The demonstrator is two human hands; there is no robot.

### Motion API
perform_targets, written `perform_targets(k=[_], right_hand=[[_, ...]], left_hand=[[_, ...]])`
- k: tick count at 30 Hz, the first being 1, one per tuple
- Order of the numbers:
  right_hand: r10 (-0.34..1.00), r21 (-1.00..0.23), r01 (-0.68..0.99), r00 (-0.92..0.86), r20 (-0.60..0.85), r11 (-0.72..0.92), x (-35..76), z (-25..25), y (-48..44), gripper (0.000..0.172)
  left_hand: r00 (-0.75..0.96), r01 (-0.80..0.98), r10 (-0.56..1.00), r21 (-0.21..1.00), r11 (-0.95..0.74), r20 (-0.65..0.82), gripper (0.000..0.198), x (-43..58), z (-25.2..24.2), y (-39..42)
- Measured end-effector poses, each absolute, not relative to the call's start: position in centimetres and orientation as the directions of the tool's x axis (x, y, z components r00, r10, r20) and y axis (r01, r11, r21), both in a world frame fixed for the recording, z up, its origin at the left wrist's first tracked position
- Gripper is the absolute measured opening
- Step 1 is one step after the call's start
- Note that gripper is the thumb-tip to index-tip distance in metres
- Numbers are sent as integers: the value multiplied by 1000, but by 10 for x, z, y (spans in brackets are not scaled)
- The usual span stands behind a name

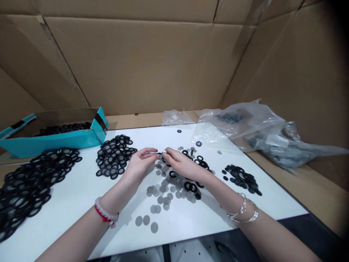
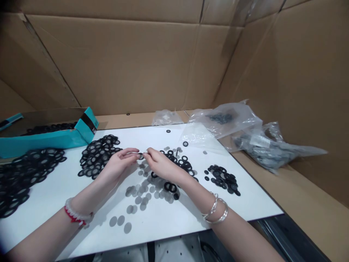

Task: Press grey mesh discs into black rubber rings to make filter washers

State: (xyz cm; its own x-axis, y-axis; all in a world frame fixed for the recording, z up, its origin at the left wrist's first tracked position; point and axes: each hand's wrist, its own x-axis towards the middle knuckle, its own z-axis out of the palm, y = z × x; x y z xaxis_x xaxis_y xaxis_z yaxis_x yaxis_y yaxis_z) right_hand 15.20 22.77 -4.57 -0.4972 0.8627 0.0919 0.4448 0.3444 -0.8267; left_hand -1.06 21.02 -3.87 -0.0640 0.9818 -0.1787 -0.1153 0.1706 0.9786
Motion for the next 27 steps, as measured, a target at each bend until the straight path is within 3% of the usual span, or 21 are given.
perform_targets(k=[3, 11, 17, 22, 27], right_hand=[[854, -840, 419, -512, 95, 344, 152, -44, 225, 29], [802, -773, 355, -510, 310, 525, 151, -43, 228, 27], [807, -797, 336, -514, 291, 502, 151, -41, 226, 29], [828, -805, 312, -437, 351, 505, 152, -35, 223, 26], [818, -865, 253, -513, 260, 434, 152, -40, 227, 29]], left_hand=[[-39, -91, 989, 986, 141, -145, 29, -13, -41, 210], [11, -18, 994, 994, 107, -106, 31, -13, -40, 209], [-16, -128, 983, 976, 177, -181, 37, -14, -34, 210], [-8, -152, 987, 976, 158, -161, 36, -13, -32, 210], [-14, -212, 985, 963, 166, -173, 34, -13, -36, 209]])
